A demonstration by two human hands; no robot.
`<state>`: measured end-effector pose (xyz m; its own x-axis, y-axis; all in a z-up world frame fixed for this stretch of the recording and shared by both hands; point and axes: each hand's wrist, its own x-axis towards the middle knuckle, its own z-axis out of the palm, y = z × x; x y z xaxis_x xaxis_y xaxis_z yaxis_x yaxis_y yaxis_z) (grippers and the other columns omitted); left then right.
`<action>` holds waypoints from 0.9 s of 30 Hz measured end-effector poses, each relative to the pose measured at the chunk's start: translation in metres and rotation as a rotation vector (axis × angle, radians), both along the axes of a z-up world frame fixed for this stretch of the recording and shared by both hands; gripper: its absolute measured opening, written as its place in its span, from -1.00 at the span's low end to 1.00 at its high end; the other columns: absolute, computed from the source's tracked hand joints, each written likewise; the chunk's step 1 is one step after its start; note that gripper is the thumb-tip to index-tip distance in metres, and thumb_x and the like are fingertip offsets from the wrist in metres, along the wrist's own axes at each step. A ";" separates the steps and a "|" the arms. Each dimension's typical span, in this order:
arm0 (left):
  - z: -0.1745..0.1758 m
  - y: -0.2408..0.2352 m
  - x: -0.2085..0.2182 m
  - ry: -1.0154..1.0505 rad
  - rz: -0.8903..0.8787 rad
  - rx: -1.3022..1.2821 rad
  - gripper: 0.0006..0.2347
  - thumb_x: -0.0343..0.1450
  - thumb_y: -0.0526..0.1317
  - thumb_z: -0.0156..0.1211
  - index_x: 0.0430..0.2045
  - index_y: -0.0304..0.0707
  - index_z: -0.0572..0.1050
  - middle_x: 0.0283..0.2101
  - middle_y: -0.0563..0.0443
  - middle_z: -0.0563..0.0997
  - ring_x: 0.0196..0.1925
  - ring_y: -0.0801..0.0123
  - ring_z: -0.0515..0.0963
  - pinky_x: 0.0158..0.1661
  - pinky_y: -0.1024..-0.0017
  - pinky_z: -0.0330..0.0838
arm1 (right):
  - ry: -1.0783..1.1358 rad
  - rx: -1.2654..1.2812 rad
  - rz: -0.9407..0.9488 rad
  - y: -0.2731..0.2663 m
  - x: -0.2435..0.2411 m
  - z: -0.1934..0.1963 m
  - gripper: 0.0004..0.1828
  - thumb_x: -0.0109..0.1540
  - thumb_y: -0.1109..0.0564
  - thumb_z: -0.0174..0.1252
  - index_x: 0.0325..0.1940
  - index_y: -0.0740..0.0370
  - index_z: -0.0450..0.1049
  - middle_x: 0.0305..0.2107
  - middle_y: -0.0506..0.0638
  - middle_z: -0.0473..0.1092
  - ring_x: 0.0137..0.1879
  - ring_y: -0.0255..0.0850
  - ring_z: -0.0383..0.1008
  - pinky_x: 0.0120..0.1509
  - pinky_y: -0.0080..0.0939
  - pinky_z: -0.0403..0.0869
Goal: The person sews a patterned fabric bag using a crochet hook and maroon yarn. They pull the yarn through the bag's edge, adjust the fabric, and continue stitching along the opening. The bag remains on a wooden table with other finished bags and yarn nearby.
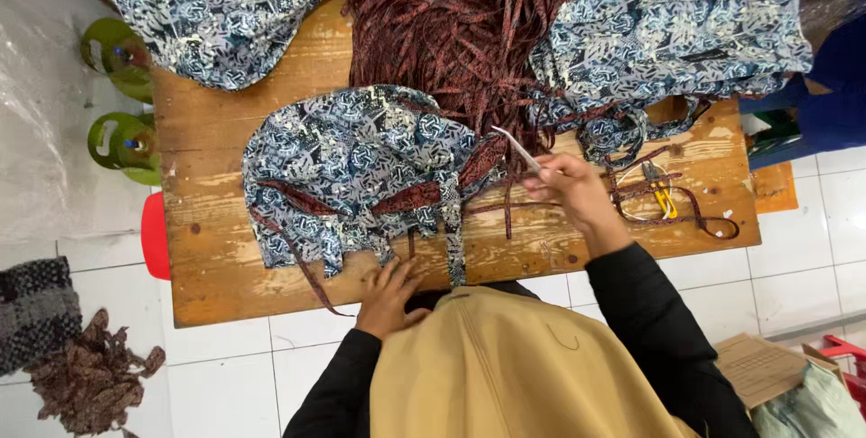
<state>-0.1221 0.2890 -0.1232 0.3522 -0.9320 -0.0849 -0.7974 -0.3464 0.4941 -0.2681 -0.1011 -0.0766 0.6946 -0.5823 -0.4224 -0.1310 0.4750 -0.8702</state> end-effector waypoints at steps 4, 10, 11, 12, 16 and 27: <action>-0.015 0.019 0.008 -0.216 -0.173 -0.040 -0.44 0.24 -0.17 0.37 0.20 -0.08 0.44 0.38 -0.01 0.35 0.43 0.05 0.28 0.30 0.08 0.12 | 0.014 -0.003 -0.006 -0.008 -0.024 0.003 -0.89 0.33 0.34 0.03 -0.30 0.30 0.40 -0.01 0.16 0.43 -0.09 -0.05 0.60 -0.05 -0.08 0.64; -0.052 0.019 -0.003 -0.037 -0.002 -0.058 -0.59 0.35 -0.16 0.33 0.09 -0.21 0.51 -0.05 -0.05 0.57 0.04 0.09 0.49 0.05 0.08 0.29 | -0.240 0.039 -0.075 -0.042 -0.072 0.006 -0.93 0.37 0.35 0.05 -0.19 0.34 0.44 -0.12 0.30 0.48 -0.09 0.04 0.61 -0.01 0.01 0.62; -0.057 0.021 -0.012 -0.029 0.104 -0.112 -0.73 0.36 -0.21 0.27 -0.06 -0.18 0.54 -0.12 -0.03 0.60 -0.01 0.11 0.52 0.04 0.09 0.30 | -0.274 0.030 -0.103 -0.047 -0.083 0.008 -0.92 0.38 0.33 0.04 -0.18 0.33 0.44 -0.09 0.31 0.50 -0.08 0.04 0.61 0.00 0.01 0.62; -0.061 0.013 -0.007 -0.042 0.199 -0.184 -0.85 0.38 -0.26 0.22 -0.20 -0.14 0.58 -0.20 -0.02 0.62 -0.07 0.13 0.55 0.02 0.11 0.32 | -0.317 0.062 -0.111 -0.055 -0.085 0.009 -0.93 0.38 0.33 0.06 -0.18 0.32 0.44 -0.07 0.29 0.50 -0.08 0.04 0.62 0.00 0.01 0.62; -0.071 -0.030 0.015 0.705 0.922 -0.490 -0.71 0.58 -0.11 0.00 -0.46 -0.23 0.58 -0.38 -0.06 0.65 -0.25 0.04 0.58 -0.05 0.10 0.42 | -0.333 0.117 -0.098 -0.061 -0.084 0.005 -0.98 0.36 0.32 0.10 -0.16 0.32 0.44 -0.07 0.30 0.51 -0.09 0.04 0.61 0.02 0.02 0.61; -0.051 -0.086 0.041 0.260 0.415 -0.128 -0.74 0.30 -0.18 0.24 -0.20 -0.30 0.54 -0.14 -0.31 0.62 -0.12 -0.16 0.61 -0.06 0.09 0.47 | -0.115 -0.192 0.246 0.025 0.038 -0.046 -0.91 0.33 0.29 0.03 -0.28 0.25 0.33 0.41 0.13 0.22 -0.02 0.06 0.59 -0.04 -0.05 0.53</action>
